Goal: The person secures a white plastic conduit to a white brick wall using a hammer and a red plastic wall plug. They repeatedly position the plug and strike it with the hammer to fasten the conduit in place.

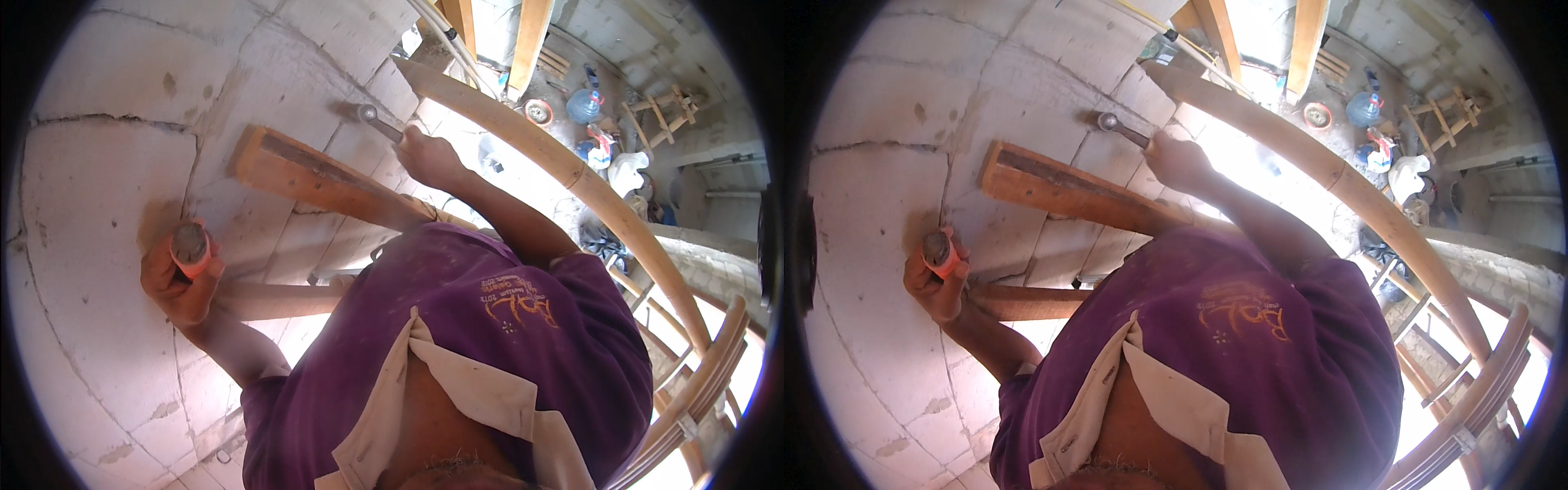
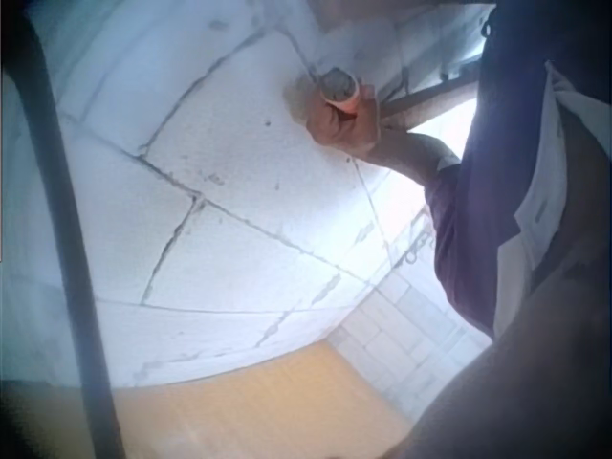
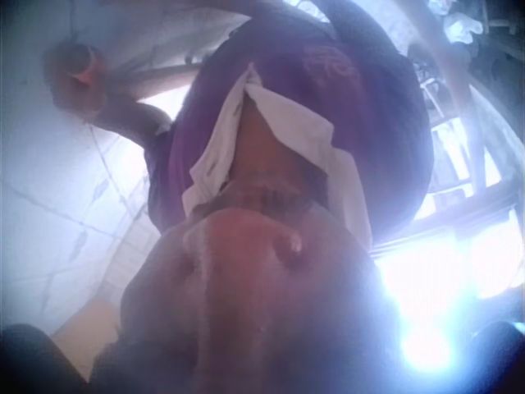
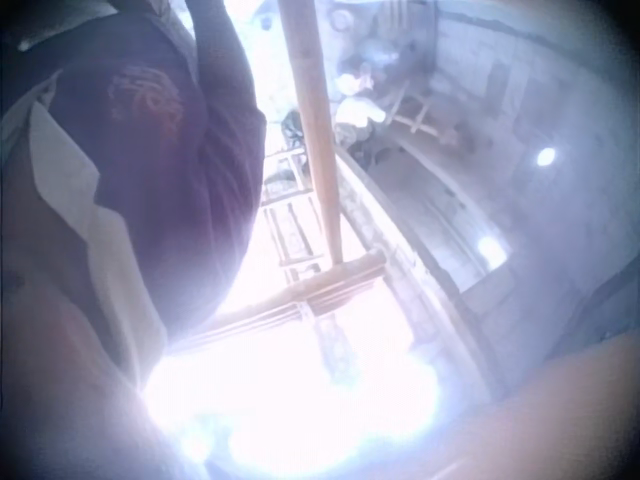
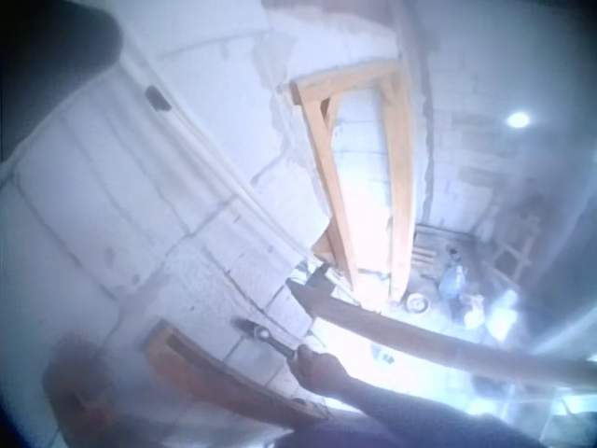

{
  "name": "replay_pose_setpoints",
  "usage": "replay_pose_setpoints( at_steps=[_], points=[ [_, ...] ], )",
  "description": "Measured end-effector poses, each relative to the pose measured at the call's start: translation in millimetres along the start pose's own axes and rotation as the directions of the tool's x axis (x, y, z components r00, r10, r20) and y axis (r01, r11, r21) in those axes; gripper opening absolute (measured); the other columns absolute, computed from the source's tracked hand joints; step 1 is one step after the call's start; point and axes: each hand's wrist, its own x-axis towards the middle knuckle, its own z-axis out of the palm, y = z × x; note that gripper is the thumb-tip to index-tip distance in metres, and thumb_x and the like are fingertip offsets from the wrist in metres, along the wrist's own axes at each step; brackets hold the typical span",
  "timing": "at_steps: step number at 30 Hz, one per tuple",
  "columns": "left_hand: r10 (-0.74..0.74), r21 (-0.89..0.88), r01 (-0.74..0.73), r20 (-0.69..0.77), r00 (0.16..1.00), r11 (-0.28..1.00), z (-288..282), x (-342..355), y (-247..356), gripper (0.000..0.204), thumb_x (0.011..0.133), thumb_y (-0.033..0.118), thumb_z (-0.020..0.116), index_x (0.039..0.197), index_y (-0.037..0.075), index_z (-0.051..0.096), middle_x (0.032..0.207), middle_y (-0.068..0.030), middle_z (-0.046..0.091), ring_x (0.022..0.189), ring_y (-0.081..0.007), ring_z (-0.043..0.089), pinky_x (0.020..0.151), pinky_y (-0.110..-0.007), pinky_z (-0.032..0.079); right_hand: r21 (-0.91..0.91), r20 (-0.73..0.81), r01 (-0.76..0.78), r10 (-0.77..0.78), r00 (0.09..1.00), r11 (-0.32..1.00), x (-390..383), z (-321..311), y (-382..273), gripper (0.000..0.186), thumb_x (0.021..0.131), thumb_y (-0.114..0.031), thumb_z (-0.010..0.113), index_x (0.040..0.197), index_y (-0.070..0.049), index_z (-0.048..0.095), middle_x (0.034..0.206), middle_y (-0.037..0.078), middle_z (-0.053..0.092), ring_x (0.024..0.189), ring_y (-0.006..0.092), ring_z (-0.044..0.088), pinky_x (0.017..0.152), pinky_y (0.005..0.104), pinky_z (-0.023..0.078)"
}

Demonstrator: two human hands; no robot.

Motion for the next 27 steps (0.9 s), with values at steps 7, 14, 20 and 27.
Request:
replay_pose_setpoints(
  at_steps=[7, 14, 20, 27],
  points=[
    [0.007, 0.05, -0.008, 0.016, 1.0, 0.999, -4.6, -3.7, -3.9, 0.049, 0.073, 0.021, 0.088, 0.112, -0.004, 0.072, 0.082, -0.0067, 0.067, 0.071, -0.014, 0.06, 0.065, -0.028, 0.047, -0.195, 0.124, -0.23, 0.257, 0.959, 0.953, -67.7, 2.3, 113.0, 0.041, 0.1, -0.038, 0.055, 0.109, 0.001, 0.058, 0.089, 0.029, 0.069, 0.092, 0.0474, 0.068, 0.085, 0.0575, 0.052],
    [-0.014, 0.058, 0.011, 0.05, 0.999, 0.998, -6.7, -2.2, -0.7, 0.043, 0.072, 0.011, 0.083, 0.11, -0.006, 0.071, 0.082, -0.0087, 0.067, 0.073, -0.0148, 0.06, 0.066, -0.028, 0.047, -0.324, 0.152, -0.615, 0.681, 0.716, 0.719, -198.4, 47.5, 248.9, 0.034, 0.09, -0.032, 0.063, 0.109, -0.005, 0.072, 0.107, 0.024, 0.072, 0.104, 0.041, 0.069, 0.092, 0.048, 0.054],
    [0.038, 0.112, -0.043, 0.052, 0.998, 0.993, -3.1, -2.6, 0.1, 0.043, 0.072, 0.009, 0.082, 0.109, -0.007, 0.07, 0.08, -0.0097, 0.067, 0.072, -0.0158, 0.061, 0.065, -0.029, 0.048, -0.477, 0.33, -0.793, 0.914, 0.238, 0.379, -316.7, 99.4, 350.5, 0.056, 0.089, -0.017, 0.061, 0.145, -0.022, 0.058, 0.117, 0.017, 0.073, 0.113, 0.0307, 0.07, 0.094, 0.0432, 0.056],
    [0.086, 0.294, -0.045, -0.129, 0.988, 0.955, 14.3, -5.6, 6.5, 0.029, 0.066, 0.007, 0.076, 0.094, -0.002, 0.072, 0.072, -0.0081, 0.066, 0.062, -0.0158, 0.062, 0.059, -0.028, 0.048, -0.533, 0.51, -0.739, 0.853, 0.107, 0.411, -325.1, 69.6, 308.4, 0.075, 0.093, -0.013, 0.052, 0.158, -0.031, 0.018, 0.116, 0.022, 0.07, 0.093, 0.0317, 0.072, 0.089, 0.0444, 0.057]
  ],
)
